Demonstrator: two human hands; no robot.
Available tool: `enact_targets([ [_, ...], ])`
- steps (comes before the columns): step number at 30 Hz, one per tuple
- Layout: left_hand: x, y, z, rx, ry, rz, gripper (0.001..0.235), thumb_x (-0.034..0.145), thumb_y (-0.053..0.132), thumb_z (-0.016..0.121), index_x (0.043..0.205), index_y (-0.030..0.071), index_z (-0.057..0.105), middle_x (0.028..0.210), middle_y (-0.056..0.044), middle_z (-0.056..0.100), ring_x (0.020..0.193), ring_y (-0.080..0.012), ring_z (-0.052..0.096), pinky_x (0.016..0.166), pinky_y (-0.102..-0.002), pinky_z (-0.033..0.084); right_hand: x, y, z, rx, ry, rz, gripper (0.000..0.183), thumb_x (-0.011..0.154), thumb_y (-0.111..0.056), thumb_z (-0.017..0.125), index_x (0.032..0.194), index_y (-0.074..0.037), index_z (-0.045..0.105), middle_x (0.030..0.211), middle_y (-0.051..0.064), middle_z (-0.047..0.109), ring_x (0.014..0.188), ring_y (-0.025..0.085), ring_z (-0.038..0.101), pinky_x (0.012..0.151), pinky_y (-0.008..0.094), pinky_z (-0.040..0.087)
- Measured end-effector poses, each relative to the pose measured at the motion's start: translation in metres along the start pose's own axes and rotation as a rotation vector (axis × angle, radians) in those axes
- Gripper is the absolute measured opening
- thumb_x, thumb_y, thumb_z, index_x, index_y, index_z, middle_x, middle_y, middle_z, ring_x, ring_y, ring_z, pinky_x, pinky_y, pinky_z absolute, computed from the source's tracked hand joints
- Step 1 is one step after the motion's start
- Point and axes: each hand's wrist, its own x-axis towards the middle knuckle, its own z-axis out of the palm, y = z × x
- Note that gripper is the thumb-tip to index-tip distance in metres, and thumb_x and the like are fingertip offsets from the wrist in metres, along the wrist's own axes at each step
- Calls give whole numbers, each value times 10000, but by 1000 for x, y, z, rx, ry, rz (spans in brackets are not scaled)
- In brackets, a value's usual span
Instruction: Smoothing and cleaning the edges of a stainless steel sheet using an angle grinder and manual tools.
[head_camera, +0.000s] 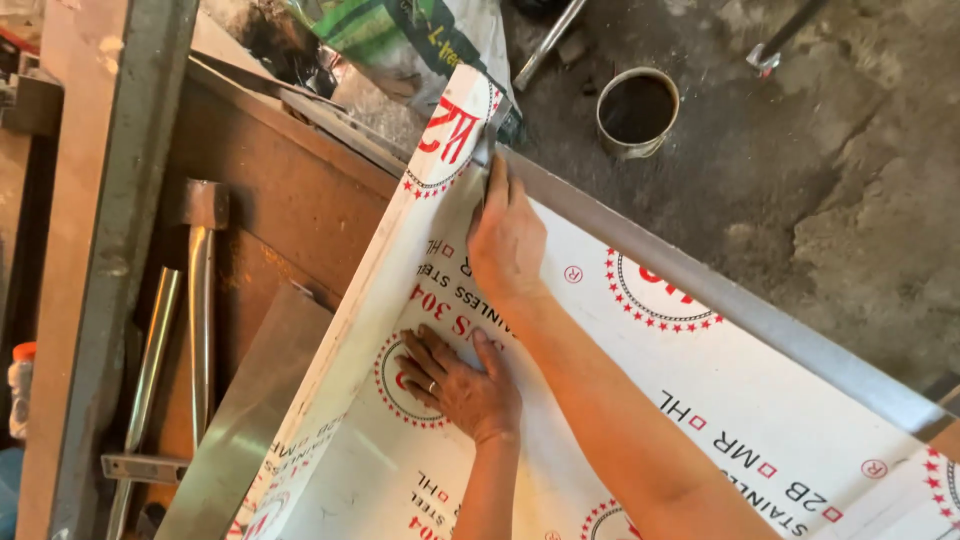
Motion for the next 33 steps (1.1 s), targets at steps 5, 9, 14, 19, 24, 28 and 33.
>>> enact_targets([
  [5,-8,-7,-2,6,-25,-24,818,999,548,452,1596,17,274,1697,-157,210,1566,-412,106,1252,-568,16,3,-6,-10,25,8,36,625,881,17,570,1489,12,425,1397,264,600,1080,427,668,881,441,573],
  [9,-3,-3,-4,19,-29,-27,823,996,552,452,1596,19,270,1697,-153,192,1553,-439,77,1233,-564,17,9,-5,-8,60,-83,117,601,915,-33,585,1492,13,422,1303,260,616,1044,435,669,864,461,564],
  [14,-2,-1,-4,-12,-31,-31,829,1000,553,444,1599,10,260,1705,-148,182,1559,-437,73,1235,-562,24,6,1,-6,55,-27,13,604,888,-24,584,1469,35,434,1306,283,613,1028,457,661,837,472,557],
  [19,-8,-4,-7,3,-31,-22,814,1012,538,460,1596,5,267,1701,-165,184,1559,-442,82,1232,-574,28,7,-5,-15,14,-49,54,571,903,-47,595,1451,24,454,1306,271,619,1017,452,658,822,487,546],
  [24,-10,-6,-6,11,-20,-20,807,1003,529,478,1593,16,279,1694,-170,196,1549,-450,99,1229,-580,27,8,3,-10,82,-49,87,503,971,-76,593,1453,6,475,1277,239,642,1045,426,673,868,470,563],
  [28,-5,1,-9,-19,-13,-20,797,1009,531,471,1593,23,281,1694,-171,199,1549,-455,99,1228,-578,29,2,7,-7,64,-39,29,506,955,-67,593,1442,14,485,1270,248,640,1037,428,677,862,474,563],
  [33,-8,-4,-7,-13,-18,-23,806,1011,540,459,1593,14,274,1698,-165,195,1558,-451,90,1236,-573,27,-1,7,-8,74,-60,55,513,963,-57,580,1456,32,468,1276,247,634,1033,422,679,854,458,571],
])
